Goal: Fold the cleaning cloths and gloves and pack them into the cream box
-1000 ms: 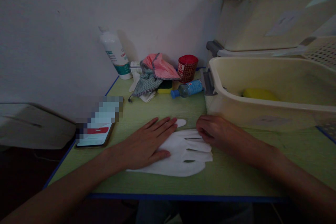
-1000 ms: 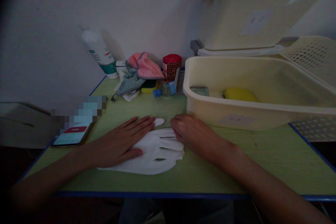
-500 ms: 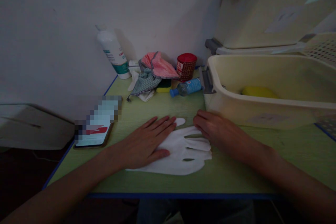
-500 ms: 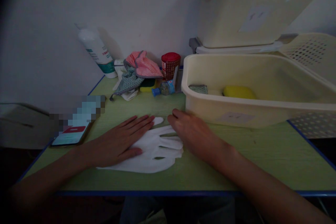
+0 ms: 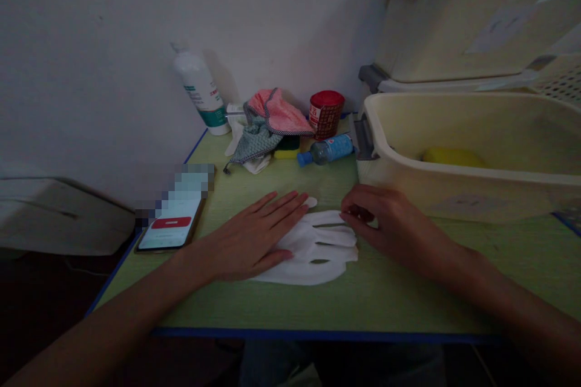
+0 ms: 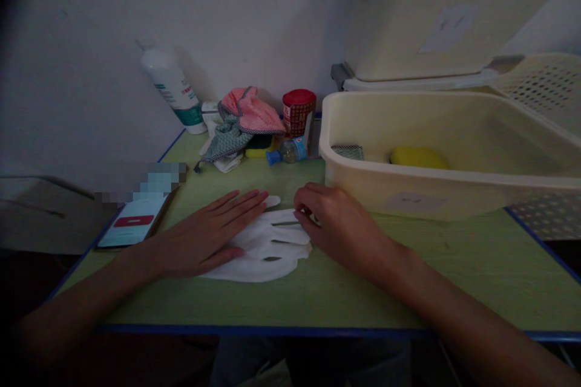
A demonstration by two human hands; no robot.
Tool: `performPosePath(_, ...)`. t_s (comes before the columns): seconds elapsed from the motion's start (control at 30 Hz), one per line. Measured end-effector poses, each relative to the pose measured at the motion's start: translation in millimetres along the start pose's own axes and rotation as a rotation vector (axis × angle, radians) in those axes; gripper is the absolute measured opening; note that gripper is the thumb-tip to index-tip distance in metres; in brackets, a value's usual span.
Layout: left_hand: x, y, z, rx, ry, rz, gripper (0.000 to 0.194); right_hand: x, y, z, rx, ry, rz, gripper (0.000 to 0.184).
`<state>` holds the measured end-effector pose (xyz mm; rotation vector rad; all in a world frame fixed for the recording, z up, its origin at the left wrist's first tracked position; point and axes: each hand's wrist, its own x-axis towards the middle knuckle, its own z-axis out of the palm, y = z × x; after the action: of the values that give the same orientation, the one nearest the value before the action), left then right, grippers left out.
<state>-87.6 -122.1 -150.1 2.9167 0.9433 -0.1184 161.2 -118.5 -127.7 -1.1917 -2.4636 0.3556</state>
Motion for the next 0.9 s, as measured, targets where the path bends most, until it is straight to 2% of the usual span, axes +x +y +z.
performPosePath(0.13, 2, 7, -0.3, -0.067, -0.005, 0.103, 0.064, -5, 4, 4, -0.021, -0.179, 0.087, 0.005)
performPosePath(0.27, 3, 7, 7.0, -0.128, -0.021, 0.105, 0.068, -8, 6, 12, -0.075, -0.265, 0.129, 0.004)
performPosePath(0.37, 3, 7, 9.4, -0.134, -0.011, 0.093, 0.070, -8, 4, 11, -0.044, -0.273, 0.140, 0.005)
performPosePath(0.57, 2, 7, 8.3, -0.126, -0.013, 0.089, 0.071, -4, 4, 6, 0.069, -0.209, 0.124, 0.018)
performPosePath(0.9, 2, 7, 8.8, -0.120, -0.015, 0.091, 0.069, 1, 5, 14, -0.053, -0.255, 0.120, 0.018)
